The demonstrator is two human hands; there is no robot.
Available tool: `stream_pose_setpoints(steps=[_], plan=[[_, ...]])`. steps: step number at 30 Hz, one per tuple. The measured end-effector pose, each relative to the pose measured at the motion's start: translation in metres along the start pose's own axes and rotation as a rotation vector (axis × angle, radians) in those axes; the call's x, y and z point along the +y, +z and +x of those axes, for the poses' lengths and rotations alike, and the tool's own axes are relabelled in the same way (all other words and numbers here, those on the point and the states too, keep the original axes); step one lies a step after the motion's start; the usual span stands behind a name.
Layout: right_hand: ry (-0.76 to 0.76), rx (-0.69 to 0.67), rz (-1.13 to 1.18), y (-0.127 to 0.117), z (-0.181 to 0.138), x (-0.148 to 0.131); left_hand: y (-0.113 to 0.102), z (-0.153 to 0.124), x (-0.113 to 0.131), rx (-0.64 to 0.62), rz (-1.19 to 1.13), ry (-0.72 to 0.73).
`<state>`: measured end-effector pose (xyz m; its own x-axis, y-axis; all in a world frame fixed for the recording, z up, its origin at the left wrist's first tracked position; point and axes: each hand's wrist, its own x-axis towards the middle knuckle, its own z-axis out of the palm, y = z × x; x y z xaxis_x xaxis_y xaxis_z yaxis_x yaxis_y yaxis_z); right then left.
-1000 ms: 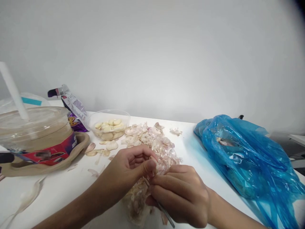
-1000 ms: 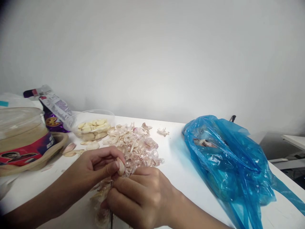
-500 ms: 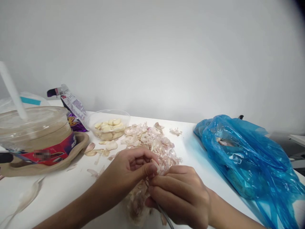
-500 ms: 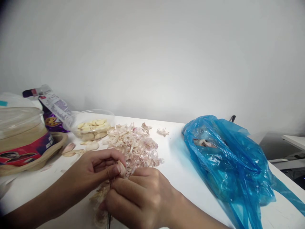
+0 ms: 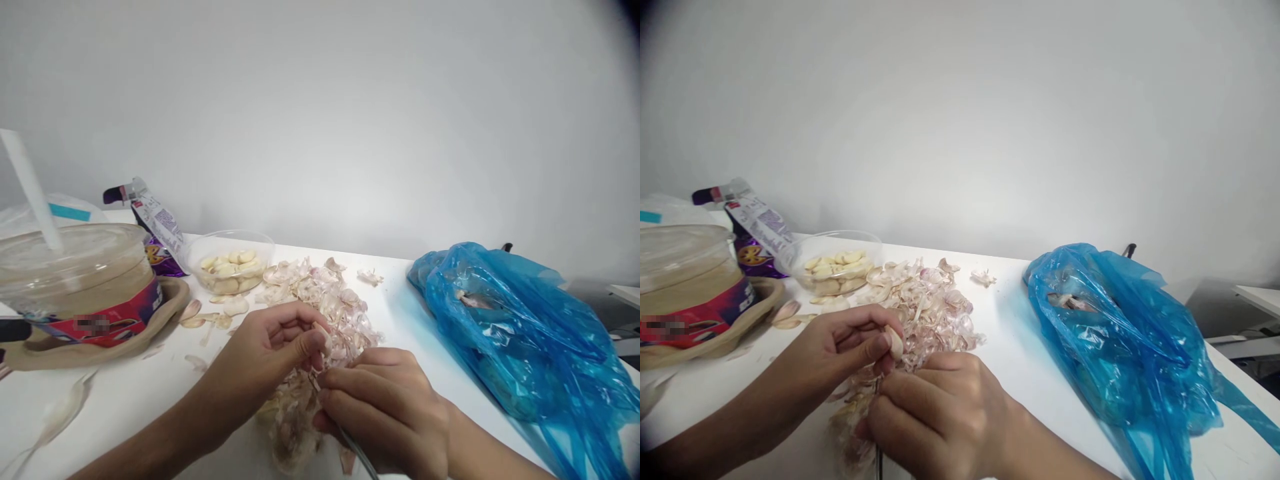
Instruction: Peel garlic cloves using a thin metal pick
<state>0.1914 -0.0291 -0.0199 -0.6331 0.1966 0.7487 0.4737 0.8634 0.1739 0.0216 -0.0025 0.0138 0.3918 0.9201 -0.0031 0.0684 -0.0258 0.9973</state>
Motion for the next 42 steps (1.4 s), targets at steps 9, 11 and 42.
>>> stream_pose_setpoints(steps=[9, 11, 42], plan=[[-0.001, -0.007, -0.006, -0.001, -0.001, 0.0, 0.0, -0.001, -0.007, 0.11, -0.072, 0.005], [-0.002, -0.005, 0.0, 0.0, -0.002, 0.0, 0.0, -0.001, -0.007, 0.135, -0.08, -0.004], [-0.044, -0.056, -0.005, 0.008, -0.007, 0.0, -0.001, 0.0, -0.006, 0.122, -0.094, -0.027]])
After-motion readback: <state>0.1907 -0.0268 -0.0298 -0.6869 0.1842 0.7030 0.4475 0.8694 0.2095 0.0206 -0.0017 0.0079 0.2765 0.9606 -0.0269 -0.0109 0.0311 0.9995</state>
